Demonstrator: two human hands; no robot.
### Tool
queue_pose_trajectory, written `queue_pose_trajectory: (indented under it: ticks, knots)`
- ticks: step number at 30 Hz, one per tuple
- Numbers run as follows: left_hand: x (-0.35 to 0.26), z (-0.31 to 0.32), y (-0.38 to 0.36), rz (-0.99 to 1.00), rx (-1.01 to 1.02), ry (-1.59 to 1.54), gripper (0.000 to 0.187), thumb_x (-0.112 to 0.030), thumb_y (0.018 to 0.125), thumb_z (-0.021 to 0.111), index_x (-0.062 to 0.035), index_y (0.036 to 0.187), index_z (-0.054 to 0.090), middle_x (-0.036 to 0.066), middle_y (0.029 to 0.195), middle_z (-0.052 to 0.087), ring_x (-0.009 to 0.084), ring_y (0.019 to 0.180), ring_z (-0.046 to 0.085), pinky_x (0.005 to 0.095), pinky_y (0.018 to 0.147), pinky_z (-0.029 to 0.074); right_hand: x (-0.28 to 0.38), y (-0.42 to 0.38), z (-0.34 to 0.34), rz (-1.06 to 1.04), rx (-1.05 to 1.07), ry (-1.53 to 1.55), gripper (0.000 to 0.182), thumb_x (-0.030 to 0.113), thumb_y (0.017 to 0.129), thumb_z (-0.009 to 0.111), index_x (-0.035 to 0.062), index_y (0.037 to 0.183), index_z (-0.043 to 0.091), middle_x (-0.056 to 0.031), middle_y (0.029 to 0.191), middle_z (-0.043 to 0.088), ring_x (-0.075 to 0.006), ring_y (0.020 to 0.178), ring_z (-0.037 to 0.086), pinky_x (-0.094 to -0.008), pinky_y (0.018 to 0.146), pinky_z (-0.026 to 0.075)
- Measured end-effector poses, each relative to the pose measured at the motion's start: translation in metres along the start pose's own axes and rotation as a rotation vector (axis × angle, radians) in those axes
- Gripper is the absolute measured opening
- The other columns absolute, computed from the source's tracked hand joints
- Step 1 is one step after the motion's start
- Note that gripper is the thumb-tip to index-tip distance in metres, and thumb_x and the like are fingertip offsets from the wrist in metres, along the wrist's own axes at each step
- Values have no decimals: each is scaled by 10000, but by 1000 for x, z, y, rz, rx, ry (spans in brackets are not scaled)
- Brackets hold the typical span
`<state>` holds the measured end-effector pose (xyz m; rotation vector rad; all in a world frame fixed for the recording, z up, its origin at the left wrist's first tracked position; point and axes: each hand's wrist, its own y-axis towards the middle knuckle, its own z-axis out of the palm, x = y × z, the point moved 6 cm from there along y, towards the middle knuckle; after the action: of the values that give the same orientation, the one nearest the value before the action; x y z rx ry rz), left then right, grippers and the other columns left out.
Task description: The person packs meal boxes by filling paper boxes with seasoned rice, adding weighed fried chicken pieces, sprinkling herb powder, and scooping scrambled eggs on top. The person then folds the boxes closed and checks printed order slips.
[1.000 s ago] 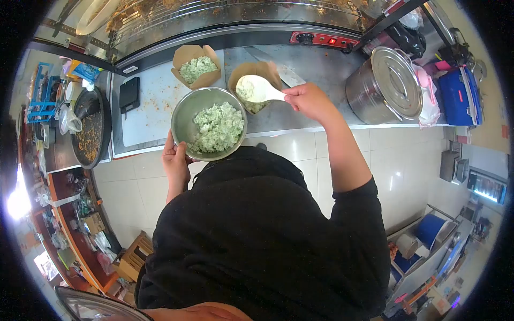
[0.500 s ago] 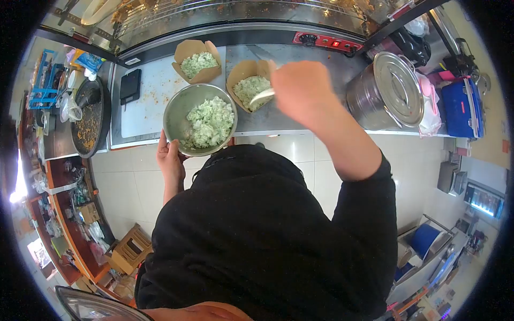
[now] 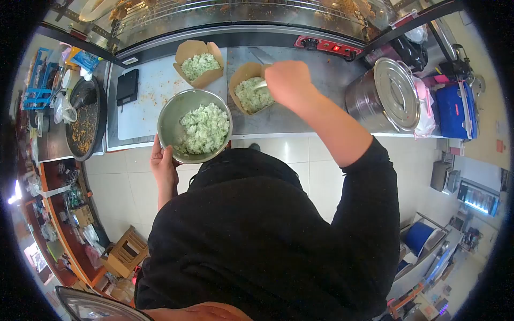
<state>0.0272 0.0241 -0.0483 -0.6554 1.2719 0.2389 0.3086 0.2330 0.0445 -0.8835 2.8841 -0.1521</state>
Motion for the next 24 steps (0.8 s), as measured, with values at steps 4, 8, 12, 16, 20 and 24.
queue_pose_trajectory:
  ticks: [4,8,12,16,20,24]
  knots:
    - [-11,-22,1,9,-18,43,568,11,876,502,19,1409,308,41,759,629,84,600,603,266,510,567,12,-4,-10,42,-32,13,81,93,678,645,73,742,691,-125,756,670,-302,735,669,-403,607,529]
    - [-26,-40,8,20,-49,25,557,1,881,499,41,1402,306,51,797,636,90,601,606,255,507,559,19,-1,-3,49,86,-4,78,95,686,640,68,743,687,-124,779,668,-298,752,669,-409,626,530]
    - [-39,-66,20,38,-82,59,557,3,890,491,44,1407,287,64,817,641,103,597,614,254,513,563,18,-2,-104,41,-88,51,125,93,723,603,83,807,695,-84,819,637,-279,814,631,-374,672,506]
    - [-44,-77,45,39,-99,41,546,3,906,485,44,1410,279,69,807,638,109,591,619,256,509,562,69,40,-125,-169,-305,-40,113,65,718,601,88,783,691,-75,822,602,-269,804,629,-371,667,509]
    - [-49,-79,58,39,-36,81,545,-3,911,492,47,1409,277,33,743,603,84,560,589,254,502,556,120,107,-75,-249,-198,-162,100,76,692,619,53,763,685,-93,821,617,-257,735,651,-372,603,529]
    - [-44,-91,69,20,-6,104,540,-3,910,498,49,1405,289,10,717,572,59,553,557,251,501,554,129,142,-9,-289,-149,-126,111,102,693,638,35,763,693,-110,789,662,-254,720,670,-391,561,522]
